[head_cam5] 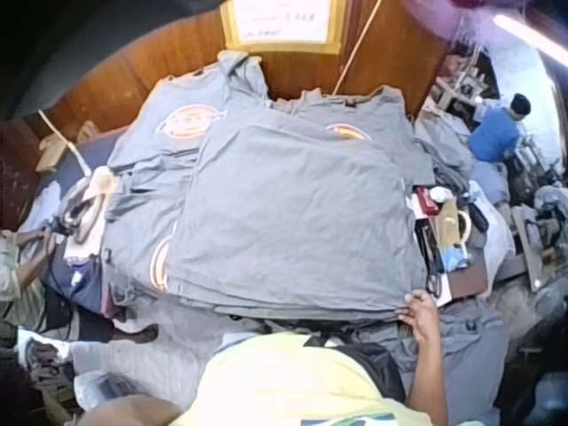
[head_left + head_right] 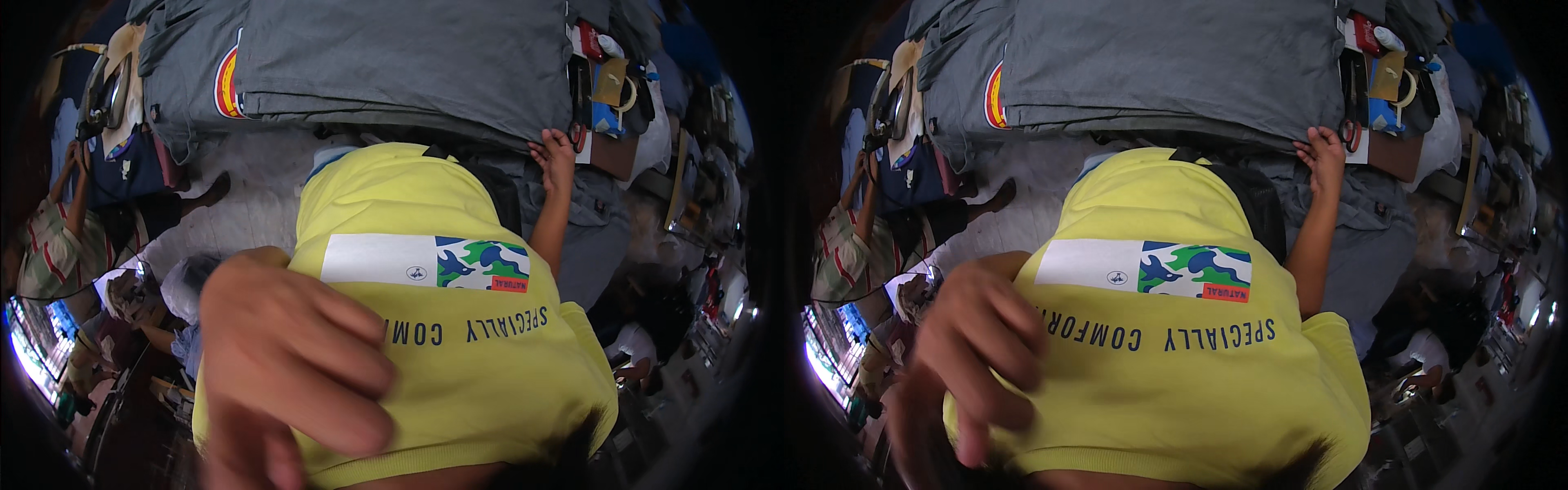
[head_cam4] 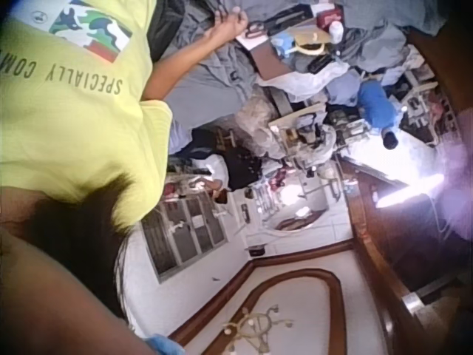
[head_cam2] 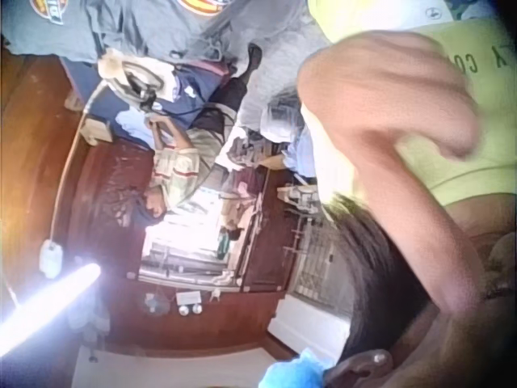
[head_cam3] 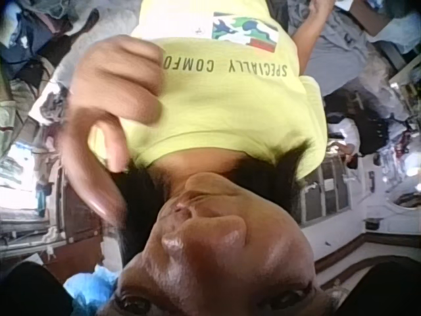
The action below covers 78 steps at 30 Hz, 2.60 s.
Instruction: The person folds several grey garments by hand, smoothing the fabric and using shears to trim stray threads before stacking the items.
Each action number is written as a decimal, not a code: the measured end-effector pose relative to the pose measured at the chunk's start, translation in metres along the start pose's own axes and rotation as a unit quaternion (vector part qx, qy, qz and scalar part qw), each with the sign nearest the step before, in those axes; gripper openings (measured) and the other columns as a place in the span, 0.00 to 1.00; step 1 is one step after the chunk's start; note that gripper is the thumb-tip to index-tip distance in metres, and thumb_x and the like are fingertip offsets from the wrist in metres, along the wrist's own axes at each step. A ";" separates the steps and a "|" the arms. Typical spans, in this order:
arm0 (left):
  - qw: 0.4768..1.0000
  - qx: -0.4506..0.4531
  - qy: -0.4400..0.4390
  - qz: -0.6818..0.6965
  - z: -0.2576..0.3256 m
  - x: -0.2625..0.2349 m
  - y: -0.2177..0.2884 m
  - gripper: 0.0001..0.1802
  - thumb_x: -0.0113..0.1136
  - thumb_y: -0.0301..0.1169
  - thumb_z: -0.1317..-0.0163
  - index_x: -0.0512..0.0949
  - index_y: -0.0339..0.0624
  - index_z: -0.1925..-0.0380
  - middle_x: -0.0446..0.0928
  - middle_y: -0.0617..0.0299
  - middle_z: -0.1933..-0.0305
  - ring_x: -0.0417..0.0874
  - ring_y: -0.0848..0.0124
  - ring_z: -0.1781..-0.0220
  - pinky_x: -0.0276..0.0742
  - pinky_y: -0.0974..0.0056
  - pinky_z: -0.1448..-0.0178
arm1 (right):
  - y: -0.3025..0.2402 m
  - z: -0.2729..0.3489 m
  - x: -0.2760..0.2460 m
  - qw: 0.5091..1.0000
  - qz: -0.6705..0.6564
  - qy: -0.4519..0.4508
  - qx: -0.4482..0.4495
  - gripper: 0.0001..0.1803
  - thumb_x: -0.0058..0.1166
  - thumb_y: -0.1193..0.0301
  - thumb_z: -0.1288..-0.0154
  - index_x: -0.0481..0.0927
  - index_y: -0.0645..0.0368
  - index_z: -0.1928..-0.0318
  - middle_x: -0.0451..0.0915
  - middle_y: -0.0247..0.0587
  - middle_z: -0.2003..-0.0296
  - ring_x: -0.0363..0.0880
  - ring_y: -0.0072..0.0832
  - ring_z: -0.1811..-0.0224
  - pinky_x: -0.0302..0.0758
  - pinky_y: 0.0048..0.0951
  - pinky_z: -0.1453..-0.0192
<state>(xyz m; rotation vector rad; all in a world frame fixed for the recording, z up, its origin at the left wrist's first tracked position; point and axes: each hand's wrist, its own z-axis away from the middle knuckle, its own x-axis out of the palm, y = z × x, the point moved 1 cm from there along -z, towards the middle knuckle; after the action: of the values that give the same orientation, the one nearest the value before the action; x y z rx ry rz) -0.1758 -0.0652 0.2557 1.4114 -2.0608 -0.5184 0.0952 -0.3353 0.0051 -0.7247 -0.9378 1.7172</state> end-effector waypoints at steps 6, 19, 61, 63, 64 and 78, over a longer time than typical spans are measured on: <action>0.996 0.081 -0.031 -0.034 -0.025 0.023 -0.011 0.17 0.36 0.37 0.32 0.68 0.76 0.48 0.58 0.68 0.87 0.54 0.79 0.89 0.51 0.74 0.83 | -0.003 -0.005 0.003 1.000 -0.005 -0.029 0.002 0.14 0.59 0.67 0.45 0.69 0.56 0.61 0.75 0.34 0.71 0.79 0.27 0.71 0.73 0.20 0.70; 0.997 0.073 0.009 -0.005 -0.023 0.021 -0.009 0.24 0.38 0.27 0.36 0.68 0.77 0.48 0.56 0.70 0.88 0.53 0.79 0.88 0.50 0.73 0.81 | -0.002 -0.005 0.001 1.000 -0.004 -0.025 0.003 0.14 0.58 0.68 0.44 0.68 0.56 0.61 0.76 0.33 0.72 0.79 0.26 0.71 0.73 0.21 0.70; 0.644 -0.304 -0.020 -0.701 0.159 -0.135 -0.130 0.09 0.58 0.30 0.48 0.75 0.41 0.66 0.75 0.61 0.62 0.74 0.61 0.58 0.69 0.59 0.56 | -0.059 0.022 0.133 0.817 0.468 -0.113 -0.317 0.17 0.59 0.62 0.49 0.73 0.57 0.61 0.76 0.42 0.69 0.75 0.35 0.65 0.71 0.33 0.63; 0.660 -0.311 -0.052 -0.682 0.158 -0.150 -0.130 0.08 0.57 0.31 0.48 0.74 0.42 0.67 0.74 0.62 0.63 0.74 0.62 0.58 0.68 0.58 0.57 | -0.049 0.023 0.178 0.737 0.456 -0.266 -0.422 0.16 0.58 0.60 0.48 0.74 0.56 0.63 0.76 0.40 0.69 0.74 0.35 0.63 0.71 0.34 0.62; 0.666 -0.314 -0.067 -0.674 0.156 -0.156 -0.131 0.08 0.57 0.31 0.48 0.74 0.42 0.68 0.74 0.62 0.64 0.73 0.63 0.59 0.68 0.58 0.57 | -0.043 0.029 0.200 0.704 0.458 -0.287 -0.461 0.16 0.57 0.59 0.48 0.75 0.56 0.64 0.76 0.40 0.69 0.74 0.35 0.62 0.71 0.35 0.61; 0.733 -0.587 0.107 -0.328 0.140 -0.227 -0.114 0.17 0.54 0.40 0.41 0.77 0.36 0.63 0.77 0.68 0.65 0.73 0.79 0.61 0.64 0.74 0.52 | -0.037 -0.002 0.267 0.832 0.366 -0.388 -0.149 0.17 0.46 0.59 0.37 0.73 0.58 0.78 0.65 0.23 0.82 0.59 0.14 0.77 0.60 0.21 0.70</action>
<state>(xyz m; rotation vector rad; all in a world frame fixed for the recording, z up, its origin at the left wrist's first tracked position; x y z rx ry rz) -0.1261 0.1038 0.0252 1.1664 -0.5877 -1.5071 0.0307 -0.0742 0.0259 -0.6139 -1.6553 2.6874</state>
